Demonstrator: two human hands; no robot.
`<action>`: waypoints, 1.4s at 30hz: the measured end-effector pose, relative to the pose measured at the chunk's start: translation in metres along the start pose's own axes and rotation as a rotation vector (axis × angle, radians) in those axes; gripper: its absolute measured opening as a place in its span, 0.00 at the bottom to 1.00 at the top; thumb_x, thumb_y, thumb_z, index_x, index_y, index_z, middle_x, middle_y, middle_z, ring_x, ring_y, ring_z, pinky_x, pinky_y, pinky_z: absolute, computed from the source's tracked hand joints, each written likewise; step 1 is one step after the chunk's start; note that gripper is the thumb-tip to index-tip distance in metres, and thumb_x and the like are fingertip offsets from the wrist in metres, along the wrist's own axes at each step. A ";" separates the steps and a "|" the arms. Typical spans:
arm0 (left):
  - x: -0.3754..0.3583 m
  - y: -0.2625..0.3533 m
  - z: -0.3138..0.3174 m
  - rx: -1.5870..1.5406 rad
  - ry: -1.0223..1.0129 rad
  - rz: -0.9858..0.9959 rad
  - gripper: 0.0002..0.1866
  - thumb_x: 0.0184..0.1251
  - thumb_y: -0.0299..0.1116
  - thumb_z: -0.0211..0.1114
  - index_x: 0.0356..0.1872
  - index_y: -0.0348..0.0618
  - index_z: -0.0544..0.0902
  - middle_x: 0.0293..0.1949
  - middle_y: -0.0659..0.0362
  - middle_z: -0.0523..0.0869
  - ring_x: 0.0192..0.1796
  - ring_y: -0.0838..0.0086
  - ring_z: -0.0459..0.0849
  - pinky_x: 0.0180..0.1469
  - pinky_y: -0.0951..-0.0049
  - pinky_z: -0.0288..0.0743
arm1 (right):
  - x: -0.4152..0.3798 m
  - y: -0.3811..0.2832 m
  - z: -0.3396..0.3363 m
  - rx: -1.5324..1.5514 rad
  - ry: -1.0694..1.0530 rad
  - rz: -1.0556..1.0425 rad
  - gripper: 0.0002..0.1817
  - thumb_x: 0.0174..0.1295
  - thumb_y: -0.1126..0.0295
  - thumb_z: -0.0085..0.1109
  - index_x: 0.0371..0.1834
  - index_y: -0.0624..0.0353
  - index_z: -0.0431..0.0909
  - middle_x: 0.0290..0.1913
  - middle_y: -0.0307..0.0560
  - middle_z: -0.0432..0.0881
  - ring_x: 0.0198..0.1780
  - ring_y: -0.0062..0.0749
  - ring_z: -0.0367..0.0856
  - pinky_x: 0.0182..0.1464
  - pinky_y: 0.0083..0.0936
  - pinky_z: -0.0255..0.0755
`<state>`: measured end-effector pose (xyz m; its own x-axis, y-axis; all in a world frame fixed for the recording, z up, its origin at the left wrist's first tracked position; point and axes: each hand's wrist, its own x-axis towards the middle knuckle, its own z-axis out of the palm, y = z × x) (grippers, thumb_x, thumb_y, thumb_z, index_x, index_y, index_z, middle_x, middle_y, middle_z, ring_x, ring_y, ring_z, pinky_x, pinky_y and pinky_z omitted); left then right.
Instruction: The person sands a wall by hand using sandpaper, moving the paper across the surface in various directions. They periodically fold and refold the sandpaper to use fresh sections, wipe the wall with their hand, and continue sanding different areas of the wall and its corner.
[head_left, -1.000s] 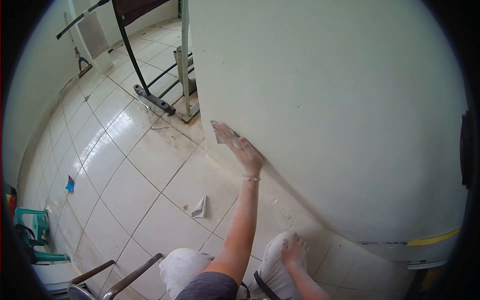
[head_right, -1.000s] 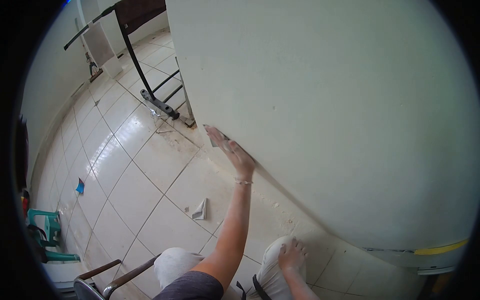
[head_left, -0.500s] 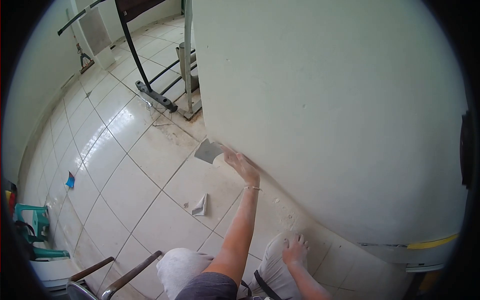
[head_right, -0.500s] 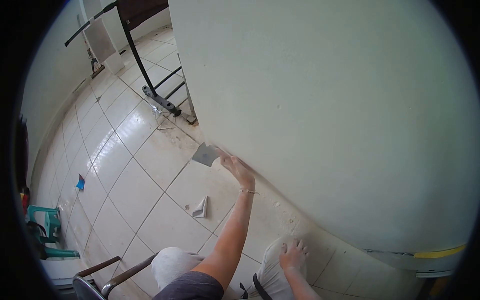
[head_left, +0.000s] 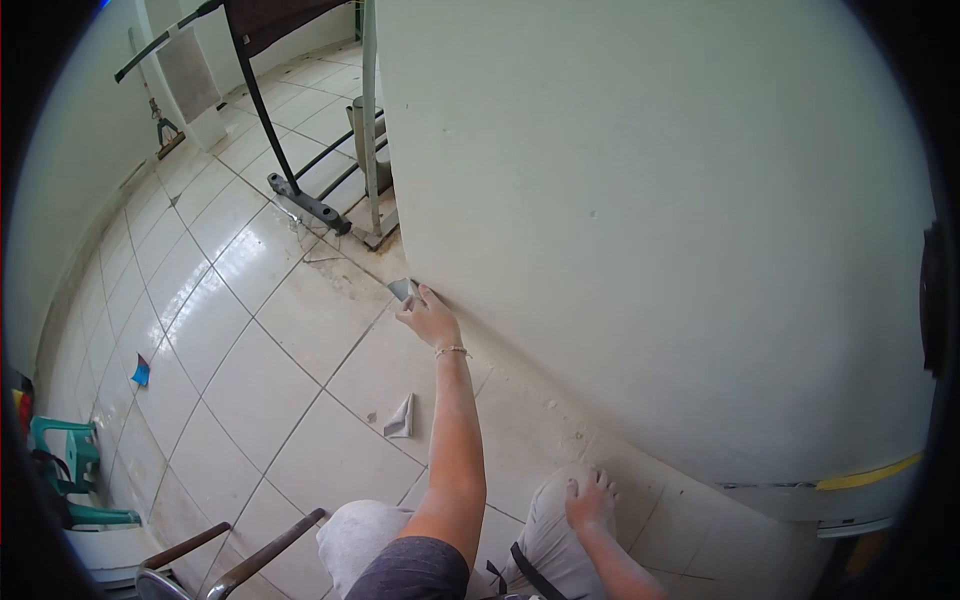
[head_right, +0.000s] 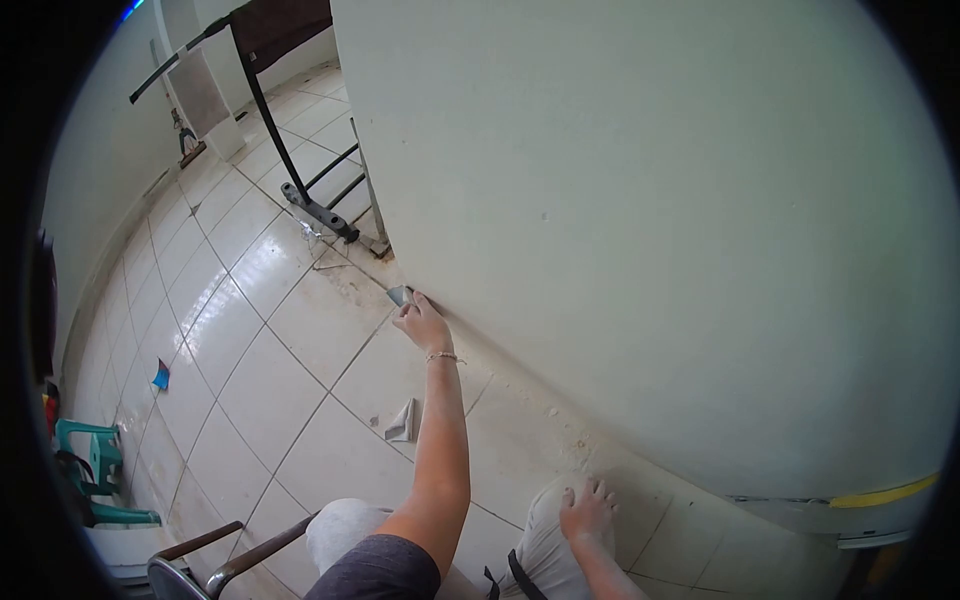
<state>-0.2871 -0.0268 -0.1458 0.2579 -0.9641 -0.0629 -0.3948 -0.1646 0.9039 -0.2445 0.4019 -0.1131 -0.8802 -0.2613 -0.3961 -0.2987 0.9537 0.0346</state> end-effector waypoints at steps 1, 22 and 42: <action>0.009 -0.014 0.010 0.026 0.037 0.065 0.30 0.80 0.51 0.53 0.56 0.27 0.84 0.63 0.50 0.73 0.57 0.58 0.80 0.63 0.60 0.74 | 0.001 0.001 0.002 -0.007 0.017 -0.005 0.34 0.72 0.48 0.52 0.76 0.53 0.66 0.74 0.59 0.70 0.73 0.63 0.69 0.75 0.58 0.59; -0.223 0.015 0.004 -0.619 -0.302 0.415 0.46 0.84 0.59 0.38 0.82 0.33 0.32 0.84 0.42 0.27 0.85 0.50 0.25 0.83 0.48 0.22 | 0.004 0.005 0.008 0.006 -0.016 -0.039 0.36 0.72 0.46 0.49 0.80 0.47 0.61 0.72 0.57 0.70 0.71 0.59 0.70 0.74 0.58 0.60; -0.264 -0.015 0.013 -0.514 -0.424 0.541 0.45 0.83 0.54 0.43 0.83 0.37 0.33 0.84 0.42 0.27 0.85 0.46 0.25 0.82 0.42 0.23 | 0.002 0.001 -0.004 0.021 -0.070 -0.012 0.34 0.73 0.46 0.49 0.79 0.48 0.63 0.75 0.57 0.68 0.74 0.62 0.68 0.74 0.60 0.59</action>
<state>-0.3608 0.2275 -0.1485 -0.2424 -0.8959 0.3723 0.1069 0.3568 0.9281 -0.2474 0.4014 -0.1103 -0.8484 -0.2623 -0.4597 -0.3006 0.9537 0.0107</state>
